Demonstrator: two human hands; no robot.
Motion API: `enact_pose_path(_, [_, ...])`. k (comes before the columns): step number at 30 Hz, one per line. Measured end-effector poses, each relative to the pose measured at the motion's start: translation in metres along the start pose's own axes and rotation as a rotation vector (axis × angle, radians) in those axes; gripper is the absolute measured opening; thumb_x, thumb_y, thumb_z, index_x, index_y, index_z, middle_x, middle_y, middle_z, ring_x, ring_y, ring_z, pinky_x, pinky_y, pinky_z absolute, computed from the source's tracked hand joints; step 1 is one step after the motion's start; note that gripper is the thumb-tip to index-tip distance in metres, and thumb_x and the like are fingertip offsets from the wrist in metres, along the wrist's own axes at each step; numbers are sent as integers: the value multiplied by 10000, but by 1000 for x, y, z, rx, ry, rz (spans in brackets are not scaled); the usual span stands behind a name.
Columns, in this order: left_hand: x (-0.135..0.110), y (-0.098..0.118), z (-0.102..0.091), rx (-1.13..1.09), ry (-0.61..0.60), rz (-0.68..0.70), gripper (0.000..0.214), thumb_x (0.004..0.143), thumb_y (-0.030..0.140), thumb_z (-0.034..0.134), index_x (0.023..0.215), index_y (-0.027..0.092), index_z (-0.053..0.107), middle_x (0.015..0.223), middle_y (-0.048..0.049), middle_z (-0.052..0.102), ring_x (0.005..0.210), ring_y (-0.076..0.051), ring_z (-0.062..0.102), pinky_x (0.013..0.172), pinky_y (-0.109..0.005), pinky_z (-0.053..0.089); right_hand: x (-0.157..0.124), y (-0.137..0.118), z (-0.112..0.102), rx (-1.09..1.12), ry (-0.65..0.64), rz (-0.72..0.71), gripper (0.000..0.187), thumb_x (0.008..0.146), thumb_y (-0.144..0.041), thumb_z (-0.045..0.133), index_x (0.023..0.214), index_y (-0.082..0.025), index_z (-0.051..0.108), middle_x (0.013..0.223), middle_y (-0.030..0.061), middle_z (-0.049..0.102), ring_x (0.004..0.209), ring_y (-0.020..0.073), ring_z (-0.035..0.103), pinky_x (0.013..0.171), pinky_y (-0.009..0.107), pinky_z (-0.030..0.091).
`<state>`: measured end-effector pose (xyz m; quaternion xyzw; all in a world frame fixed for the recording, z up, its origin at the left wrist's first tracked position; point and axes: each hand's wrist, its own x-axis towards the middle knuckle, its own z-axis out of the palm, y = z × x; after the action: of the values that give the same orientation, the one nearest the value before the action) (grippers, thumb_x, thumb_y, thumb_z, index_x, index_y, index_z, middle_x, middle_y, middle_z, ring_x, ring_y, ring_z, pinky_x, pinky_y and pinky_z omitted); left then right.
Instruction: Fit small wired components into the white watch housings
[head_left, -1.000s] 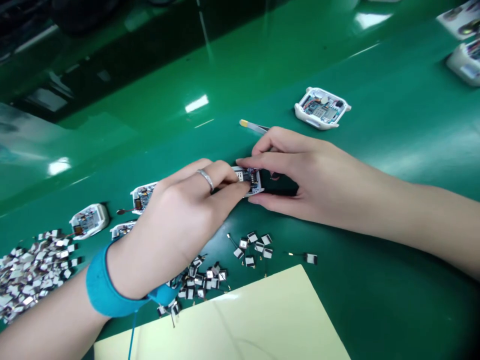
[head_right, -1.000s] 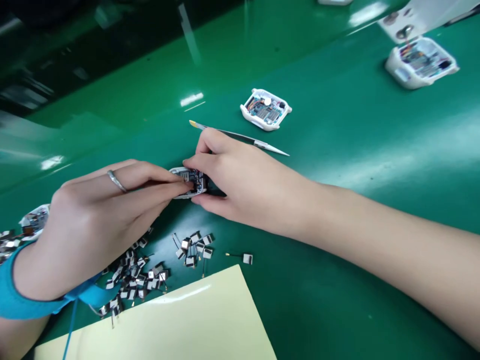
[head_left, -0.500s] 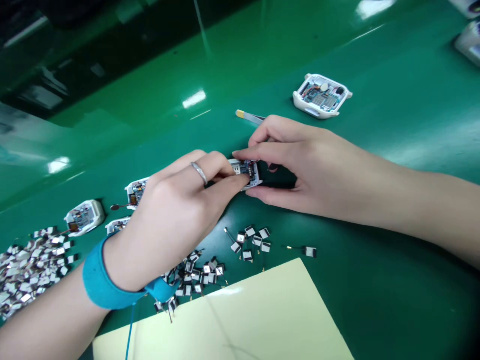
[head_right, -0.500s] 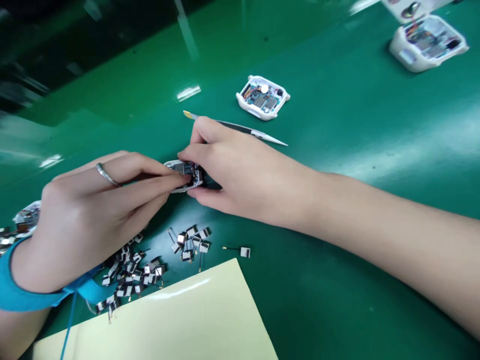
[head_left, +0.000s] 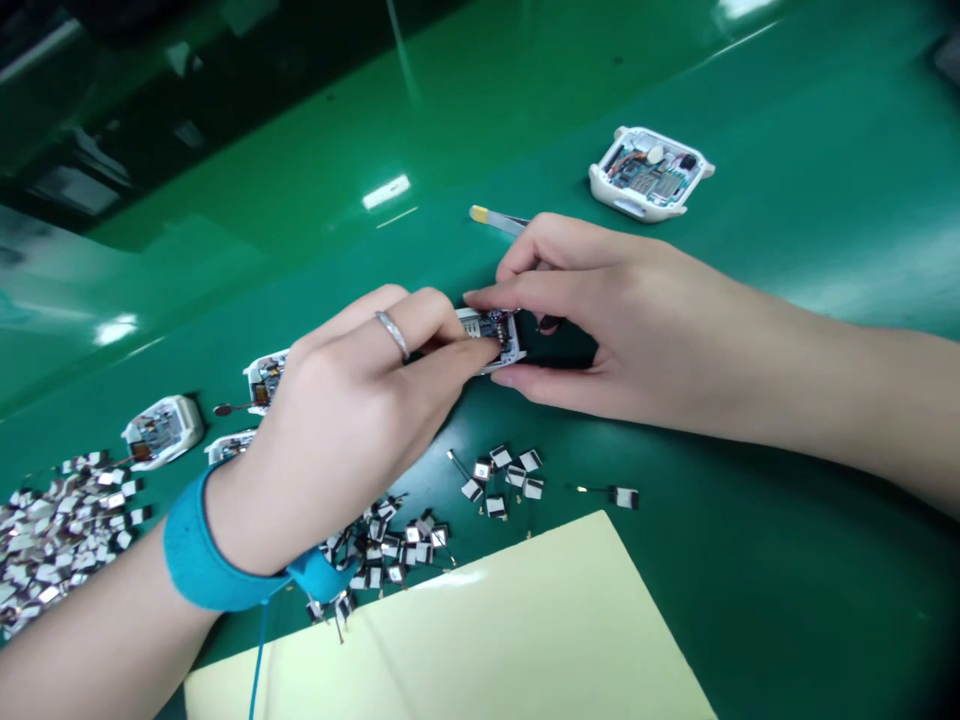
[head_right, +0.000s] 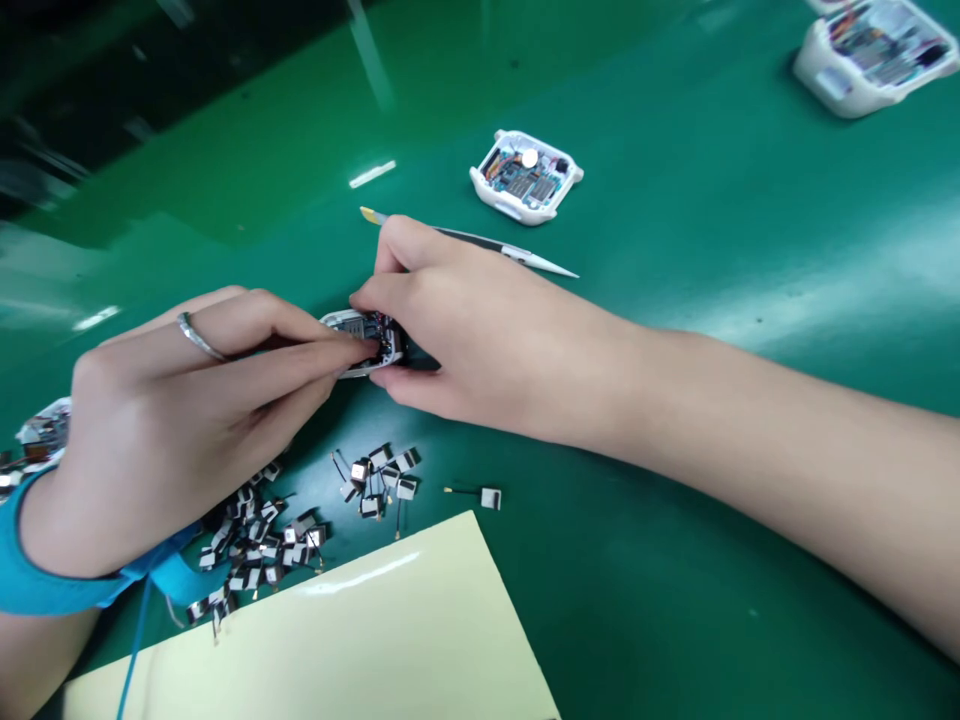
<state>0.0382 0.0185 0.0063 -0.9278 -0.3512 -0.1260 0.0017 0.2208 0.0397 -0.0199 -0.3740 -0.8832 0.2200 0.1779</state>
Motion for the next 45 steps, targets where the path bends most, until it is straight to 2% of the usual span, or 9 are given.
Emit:
enact_pose_path(13, [1,-2,1,-26,39,39,126,795,163,517,820,157,641,715,-30,598,638,-128,520,563,-258,427,-1,2,1,-39,25,-50,299,785,-373,464,970,-168,576,931,33,468,834,138,529,721,267,471])
enact_pose_path(18, [2,-2,2,-28,50,40,103,773,157,551,803,162,649,705,-26,608,639,-130,533,561,-255,443,-1,4,2,-42,61,-107,263,748,-334,545,943,-159,573,923,44,483,796,133,526,687,249,482])
enact_pose_path(23, [2,-3,2,-27,57,58,96,757,131,567,789,131,657,705,-50,612,643,-144,542,552,-267,443,-2,5,3,-45,70,-124,287,740,-321,554,971,-150,569,918,52,480,784,133,522,715,263,487])
enact_pose_path(28, [0,-2,2,-10,41,32,114,786,164,532,800,171,645,709,-27,605,640,-133,527,555,-262,434,-2,8,3,-6,53,-129,328,735,-329,564,1006,-143,552,934,61,474,836,150,515,779,292,476])
enact_pose_path(31, [1,-2,2,-1,18,20,122,801,195,512,804,188,633,712,-15,593,639,-129,517,561,-260,430,-3,14,1,129,42,-158,347,786,-309,507,1090,-145,475,977,65,472,850,138,515,767,280,479])
enact_pose_path(35, [1,-3,2,20,21,48,141,813,201,492,831,188,631,713,-12,583,620,-118,503,570,-245,430,-4,20,-6,247,140,-157,207,857,-188,368,996,-182,521,952,39,507,903,124,517,831,291,462])
enact_pose_path(38, [0,-4,2,51,8,56,174,828,194,461,811,180,634,724,-17,581,634,-117,507,581,-237,436,-5,14,-11,171,229,-110,175,826,-182,454,924,-229,591,895,14,527,918,138,521,829,308,469])
enact_pose_path(41, [-1,-6,3,40,-5,63,194,834,189,443,800,166,632,747,-26,577,721,-136,537,634,-247,460,-10,-1,-11,126,372,-23,160,781,-179,541,916,-223,616,807,-11,594,792,107,563,734,249,503])
enact_pose_path(45, [-2,-7,5,7,3,67,200,831,170,431,794,157,627,763,-27,571,919,-181,538,764,-273,472,-14,-17,-5,141,521,15,63,719,-155,613,761,-200,627,733,-43,656,634,64,586,641,168,514])
